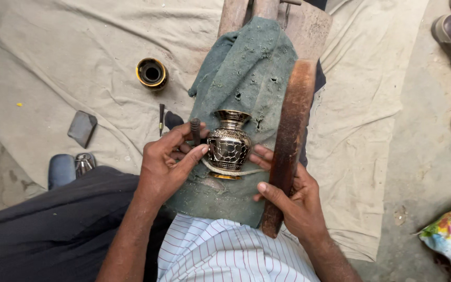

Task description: The person sits on the ground with a small brass vase held on a sandbag on their lap. They hold a punch against the vase's surface with one hand and repeatedly strike the punch with a wooden mallet in the other hand, chasing a decorative pattern into the metal, repositioning the punch and rotating the vase as they work.

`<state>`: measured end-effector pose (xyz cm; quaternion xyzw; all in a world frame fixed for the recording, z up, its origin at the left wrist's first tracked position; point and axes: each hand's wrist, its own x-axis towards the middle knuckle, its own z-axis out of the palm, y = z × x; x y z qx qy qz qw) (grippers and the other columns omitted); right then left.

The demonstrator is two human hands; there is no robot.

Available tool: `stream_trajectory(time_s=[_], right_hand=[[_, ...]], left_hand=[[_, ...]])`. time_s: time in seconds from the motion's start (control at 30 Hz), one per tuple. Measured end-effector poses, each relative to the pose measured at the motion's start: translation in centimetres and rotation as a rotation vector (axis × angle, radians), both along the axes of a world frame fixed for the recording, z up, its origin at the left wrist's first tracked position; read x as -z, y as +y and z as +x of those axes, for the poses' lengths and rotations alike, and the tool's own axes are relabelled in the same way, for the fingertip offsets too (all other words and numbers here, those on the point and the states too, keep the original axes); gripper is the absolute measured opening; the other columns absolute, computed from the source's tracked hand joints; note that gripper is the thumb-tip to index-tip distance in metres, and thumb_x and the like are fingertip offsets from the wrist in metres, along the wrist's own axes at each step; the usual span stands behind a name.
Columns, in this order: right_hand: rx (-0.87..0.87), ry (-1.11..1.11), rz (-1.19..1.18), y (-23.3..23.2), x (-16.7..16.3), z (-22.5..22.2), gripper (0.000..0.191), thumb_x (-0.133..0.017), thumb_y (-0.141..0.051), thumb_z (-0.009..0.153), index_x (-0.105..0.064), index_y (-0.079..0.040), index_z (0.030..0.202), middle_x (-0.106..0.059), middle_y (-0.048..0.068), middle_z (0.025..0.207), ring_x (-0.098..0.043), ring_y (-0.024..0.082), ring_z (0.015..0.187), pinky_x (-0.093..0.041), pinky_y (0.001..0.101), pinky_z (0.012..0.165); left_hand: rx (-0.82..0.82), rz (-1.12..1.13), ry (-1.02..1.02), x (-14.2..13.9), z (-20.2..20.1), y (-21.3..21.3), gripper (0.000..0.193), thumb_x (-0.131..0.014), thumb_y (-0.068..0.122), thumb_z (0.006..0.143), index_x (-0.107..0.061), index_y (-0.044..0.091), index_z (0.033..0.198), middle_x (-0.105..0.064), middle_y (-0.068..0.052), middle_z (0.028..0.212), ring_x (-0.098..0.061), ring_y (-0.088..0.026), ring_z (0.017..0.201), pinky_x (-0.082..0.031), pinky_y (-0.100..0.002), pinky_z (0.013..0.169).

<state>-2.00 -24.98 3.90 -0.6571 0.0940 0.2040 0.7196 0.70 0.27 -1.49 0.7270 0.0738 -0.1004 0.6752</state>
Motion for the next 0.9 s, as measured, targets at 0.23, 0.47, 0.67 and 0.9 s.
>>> stream_trajectory(time_s=[0.23,0.47,0.67,0.9], right_hand=[[-0.004,0.070,0.020,-0.3,1.4,0.2,0.061,-0.067,0.001,0.089,-0.045,0.004,0.145,-0.055,0.024,0.150,-0.057,0.034,0.138,-0.067,0.0333,0.073],[-0.008,0.152,0.117,-1.4,3.0,0.6,0.053,-0.069,-0.002,0.089,-0.050,0.006,0.138,-0.060,0.027,0.142,-0.060,0.037,0.135,-0.067,0.0354,0.073],[0.015,0.232,-0.069,-4.3,2.3,1.2,0.058,-0.073,0.002,0.080,-0.051,0.000,0.134,-0.073,0.020,0.113,-0.073,0.030,0.106,-0.067,0.0361,0.076],[0.068,-0.241,-0.253,-7.8,-1.6,1.9,0.053,-0.078,-0.001,0.082,-0.052,-0.005,0.129,-0.070,0.007,0.099,-0.073,0.015,0.091,-0.069,0.0329,0.081]], left_hand=[[-0.106,-0.084,-0.074,-0.1,-0.7,-1.7,0.046,-0.077,-0.003,0.089,-0.063,-0.003,0.133,-0.076,-0.013,0.119,-0.073,-0.010,0.089,-0.062,-0.021,0.075],[-0.055,0.071,-0.201,-1.1,-0.3,-1.6,0.043,-0.080,-0.003,0.087,-0.067,-0.005,0.128,-0.074,-0.013,0.115,-0.073,-0.010,0.087,-0.063,-0.022,0.072],[0.011,0.007,-0.201,-4.1,0.9,-1.5,0.034,-0.082,0.001,0.088,-0.068,-0.005,0.119,-0.072,-0.012,0.110,-0.073,-0.012,0.090,-0.069,-0.024,0.080],[0.252,0.170,-0.357,-4.9,3.3,-3.0,0.043,-0.085,0.011,0.087,-0.067,0.002,0.125,-0.073,-0.009,0.102,-0.076,-0.014,0.088,-0.068,-0.025,0.075]])
